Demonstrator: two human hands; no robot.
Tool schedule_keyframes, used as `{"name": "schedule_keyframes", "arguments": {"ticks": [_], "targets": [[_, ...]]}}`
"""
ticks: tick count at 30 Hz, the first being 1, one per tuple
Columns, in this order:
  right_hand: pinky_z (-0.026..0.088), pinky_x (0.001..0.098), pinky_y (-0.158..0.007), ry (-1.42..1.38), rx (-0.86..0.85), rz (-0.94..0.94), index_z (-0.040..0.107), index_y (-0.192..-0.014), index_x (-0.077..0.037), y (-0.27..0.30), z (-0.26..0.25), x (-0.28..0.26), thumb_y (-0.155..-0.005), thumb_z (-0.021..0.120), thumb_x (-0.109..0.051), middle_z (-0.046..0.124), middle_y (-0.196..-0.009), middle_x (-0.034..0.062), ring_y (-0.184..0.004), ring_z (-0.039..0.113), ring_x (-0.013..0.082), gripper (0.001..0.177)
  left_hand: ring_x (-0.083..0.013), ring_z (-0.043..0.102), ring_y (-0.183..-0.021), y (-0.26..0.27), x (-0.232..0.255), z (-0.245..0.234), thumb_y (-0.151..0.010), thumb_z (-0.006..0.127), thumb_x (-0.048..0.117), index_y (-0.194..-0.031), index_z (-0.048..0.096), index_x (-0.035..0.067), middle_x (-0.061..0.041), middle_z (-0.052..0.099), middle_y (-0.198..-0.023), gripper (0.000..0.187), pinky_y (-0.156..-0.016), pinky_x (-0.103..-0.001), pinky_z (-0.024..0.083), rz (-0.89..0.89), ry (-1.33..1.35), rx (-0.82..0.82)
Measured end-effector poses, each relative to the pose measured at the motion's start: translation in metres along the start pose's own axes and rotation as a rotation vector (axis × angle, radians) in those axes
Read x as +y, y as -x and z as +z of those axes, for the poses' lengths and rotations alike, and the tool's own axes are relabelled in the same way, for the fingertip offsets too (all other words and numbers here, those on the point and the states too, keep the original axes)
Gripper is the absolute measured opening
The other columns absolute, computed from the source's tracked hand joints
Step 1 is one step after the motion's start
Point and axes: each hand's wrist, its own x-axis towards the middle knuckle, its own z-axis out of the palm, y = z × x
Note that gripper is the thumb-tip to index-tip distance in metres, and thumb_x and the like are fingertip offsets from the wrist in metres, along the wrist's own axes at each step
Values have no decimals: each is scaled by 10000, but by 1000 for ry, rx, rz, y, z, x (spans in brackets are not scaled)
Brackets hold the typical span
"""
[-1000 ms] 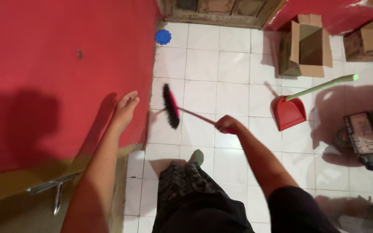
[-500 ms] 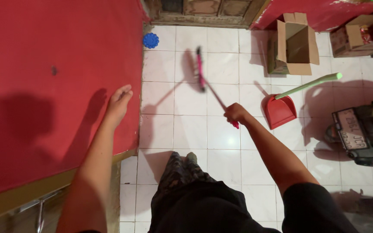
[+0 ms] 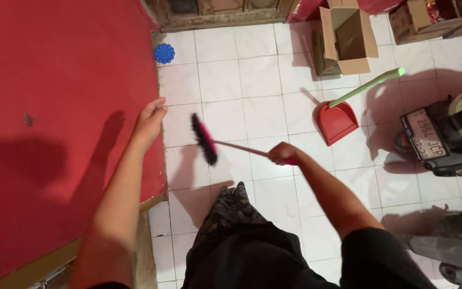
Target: The person sweeps a tiled floor using a broom and then uses a dustpan to collect the debris near some parked motorcycles.
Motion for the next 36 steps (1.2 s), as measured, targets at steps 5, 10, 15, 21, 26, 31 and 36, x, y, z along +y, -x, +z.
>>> {"name": "schedule_keyframes", "arguments": {"ticks": [5, 10, 15, 21, 26, 31, 36], "targets": [[360, 331, -421, 339, 378, 198, 735, -835, 40, 52, -61, -27, -895, 704, -133, 594, -614, 74, -489, 503, 150, 186, -217, 540, -1365, -5, -1, -15, -1008, 607, 272, -1404, 566, 27, -137, 598, -1449, 468, -1143, -327, 409, 27, 19, 36], [520, 364, -479, 696, 528, 196, 743, -760, 66, 48, -59, -67, -897, 660, -131, 692, -607, 128, -488, 657, 217, 254, -207, 528, -1374, 0, 4, -35, -1011, 593, 272, -1408, 567, 35, -123, 590, -1458, 463, -1142, -327, 396, 27, -11, 77], [554, 340, -522, 694, 501, 53, 749, -701, 59, 23, -34, -104, -852, 650, -116, 714, -587, 130, -480, 688, 206, 252, -205, 514, -1383, -17, 6, -56, -1015, 596, 260, -1411, 558, 28, -116, 576, -1463, 460, -1151, -328, 386, 77, 40, 74], [487, 317, -427, 80, 216, -141, 733, -979, 76, -15, -3, -137, -841, 733, -79, 644, -679, 106, -515, 619, 158, 207, -206, 536, -1360, -78, 1, -68, -1014, 591, 241, -1397, 569, 24, -120, 602, -1436, 441, -1139, -326, 403, 56, 33, 53], [492, 305, -447, 98, 74, -80, 717, -1129, 60, -83, 66, -175, -841, 724, -87, 686, -717, 125, -534, 617, 170, 324, -202, 536, -1363, -148, -4, -62, -1013, 598, 224, -1406, 558, 10, -122, 591, -1446, 449, -1146, -321, 395, 98, 93, -42], [483, 292, -471, 161, -2, -32, 766, -1054, 107, -158, 94, -200, -840, 723, -36, 690, -740, 123, -577, 611, 147, 261, -199, 554, -1329, -200, -2, -75, -1012, 606, 224, -1387, 568, 2, -122, 609, -1416, 438, -1120, -321, 421, 30, 59, -47], [477, 315, -462, -16, 89, -20, 746, -1014, 76, -197, 37, -203, -767, 756, 39, 686, -748, 133, -610, 625, 179, 250, -193, 576, -1310, -254, -9, -99, -1020, 606, 214, -1389, 572, 3, -122, 625, -1404, 426, -1123, -312, 431, 24, 64, -89]]}}
